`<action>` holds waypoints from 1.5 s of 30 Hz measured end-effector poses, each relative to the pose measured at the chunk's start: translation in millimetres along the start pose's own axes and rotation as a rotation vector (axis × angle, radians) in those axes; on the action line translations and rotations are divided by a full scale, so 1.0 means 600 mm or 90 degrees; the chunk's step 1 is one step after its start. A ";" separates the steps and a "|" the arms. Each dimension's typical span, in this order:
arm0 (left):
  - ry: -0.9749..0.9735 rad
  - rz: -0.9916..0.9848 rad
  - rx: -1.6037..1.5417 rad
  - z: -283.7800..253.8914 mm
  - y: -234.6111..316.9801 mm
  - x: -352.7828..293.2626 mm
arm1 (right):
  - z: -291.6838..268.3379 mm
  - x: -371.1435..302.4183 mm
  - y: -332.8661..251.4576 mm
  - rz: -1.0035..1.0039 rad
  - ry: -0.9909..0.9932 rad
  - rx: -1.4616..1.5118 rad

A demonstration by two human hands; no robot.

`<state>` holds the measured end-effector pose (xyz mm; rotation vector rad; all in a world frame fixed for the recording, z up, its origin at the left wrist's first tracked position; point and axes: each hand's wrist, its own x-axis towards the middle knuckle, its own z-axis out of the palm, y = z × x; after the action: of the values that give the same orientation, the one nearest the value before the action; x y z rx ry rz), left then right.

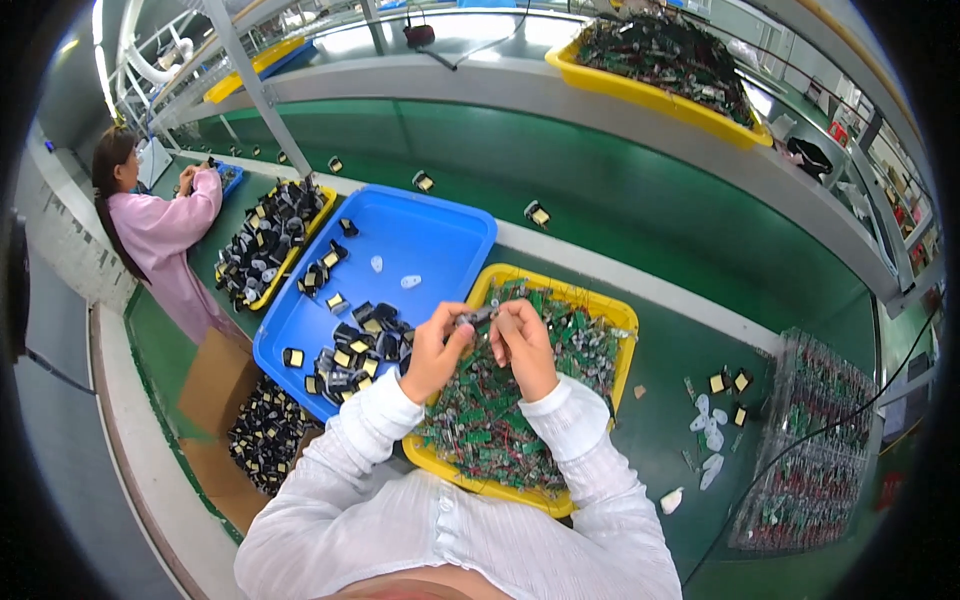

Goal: The person assembles small circuit boards into black plastic housings by hand.

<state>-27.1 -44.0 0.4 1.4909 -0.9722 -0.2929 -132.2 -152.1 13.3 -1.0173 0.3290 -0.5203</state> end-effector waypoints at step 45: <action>-0.041 0.002 -0.194 -0.022 0.014 -0.012 | 0.039 -0.045 -0.007 -0.115 0.056 -0.261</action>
<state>-25.9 -28.5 8.1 1.2082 -0.9354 -0.4676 -144.4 -121.9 29.4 -1.4319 0.4355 -0.6778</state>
